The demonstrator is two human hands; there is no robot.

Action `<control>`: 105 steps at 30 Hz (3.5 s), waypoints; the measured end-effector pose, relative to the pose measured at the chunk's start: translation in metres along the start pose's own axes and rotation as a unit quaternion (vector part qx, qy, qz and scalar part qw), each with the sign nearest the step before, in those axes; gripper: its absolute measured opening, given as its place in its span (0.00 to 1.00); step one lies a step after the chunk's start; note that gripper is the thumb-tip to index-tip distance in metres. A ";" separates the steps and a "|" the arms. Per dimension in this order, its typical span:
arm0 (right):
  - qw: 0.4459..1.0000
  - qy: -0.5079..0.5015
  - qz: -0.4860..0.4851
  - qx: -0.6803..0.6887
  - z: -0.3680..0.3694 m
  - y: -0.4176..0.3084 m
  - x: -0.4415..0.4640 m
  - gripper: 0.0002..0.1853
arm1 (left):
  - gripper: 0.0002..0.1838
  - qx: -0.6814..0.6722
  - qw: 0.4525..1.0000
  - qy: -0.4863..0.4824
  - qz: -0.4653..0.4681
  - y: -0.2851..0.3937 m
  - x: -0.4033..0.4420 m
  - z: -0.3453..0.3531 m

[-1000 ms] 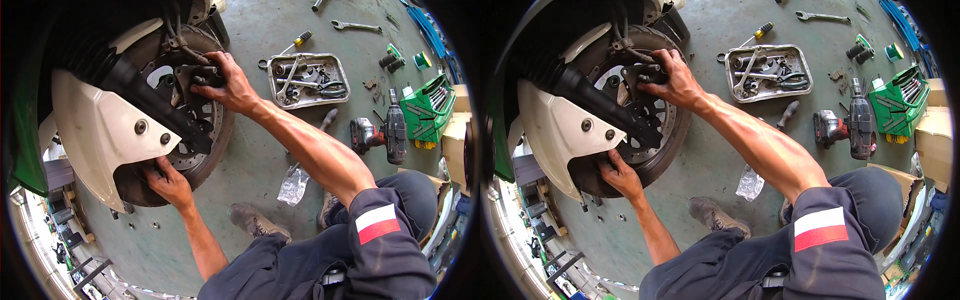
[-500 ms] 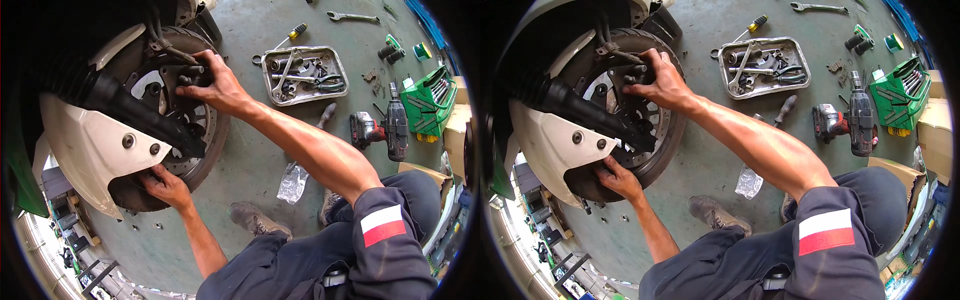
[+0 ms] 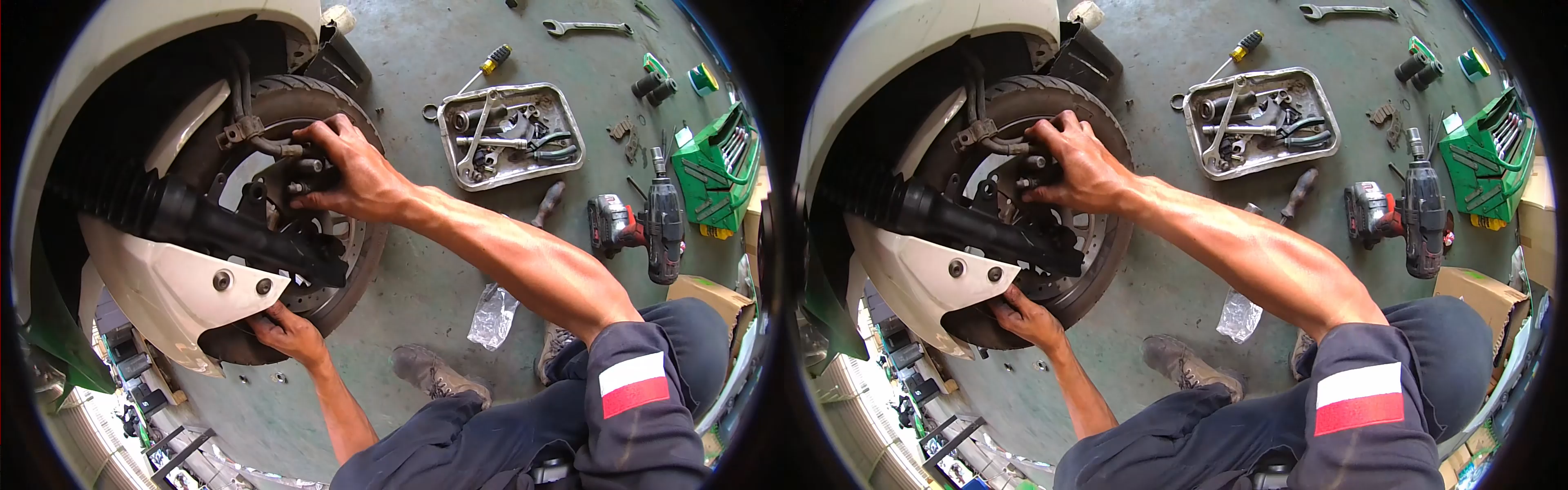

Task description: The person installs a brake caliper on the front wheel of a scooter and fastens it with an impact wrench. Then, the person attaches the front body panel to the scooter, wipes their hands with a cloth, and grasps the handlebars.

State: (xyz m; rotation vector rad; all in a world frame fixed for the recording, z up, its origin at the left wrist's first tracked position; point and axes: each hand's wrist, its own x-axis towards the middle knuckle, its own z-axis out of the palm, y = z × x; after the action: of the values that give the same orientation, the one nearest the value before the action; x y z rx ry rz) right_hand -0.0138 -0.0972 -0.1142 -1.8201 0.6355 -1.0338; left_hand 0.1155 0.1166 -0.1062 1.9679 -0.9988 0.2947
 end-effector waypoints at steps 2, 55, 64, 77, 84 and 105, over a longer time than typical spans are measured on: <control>1.000 0.008 0.000 0.001 -0.001 0.001 0.002 0.41 | 0.26 0.001 1.000 -0.001 -0.002 0.004 0.001 0.000; 0.875 -0.264 0.221 -0.340 -0.149 0.136 -0.141 0.25 | 0.21 -0.081 0.859 -0.393 -0.318 0.017 -0.128 0.007; 0.878 -0.200 0.217 -0.377 -0.137 0.149 -0.148 0.15 | 0.22 0.030 0.695 -0.695 -0.181 0.090 -0.147 0.005; 0.744 -0.320 0.100 -0.577 -0.204 0.176 -0.096 0.19 | 0.17 -0.078 0.661 -0.736 -0.122 0.155 -0.108 0.025; 0.685 -0.341 0.214 -0.607 -0.256 0.155 -0.073 0.15 | 0.19 -0.085 0.672 -0.735 -0.045 0.138 -0.117 0.084; 0.850 0.116 0.498 0.124 -0.406 -0.016 -0.205 0.22 | 0.20 0.038 0.842 -0.509 0.175 0.098 -0.074 0.329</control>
State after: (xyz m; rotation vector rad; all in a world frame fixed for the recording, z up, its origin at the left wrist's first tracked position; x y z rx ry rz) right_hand -0.4678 -0.1204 -0.0866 -0.8917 1.3322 -0.5564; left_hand -0.0603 -0.1339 -0.2781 1.9757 -2.0446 -0.6189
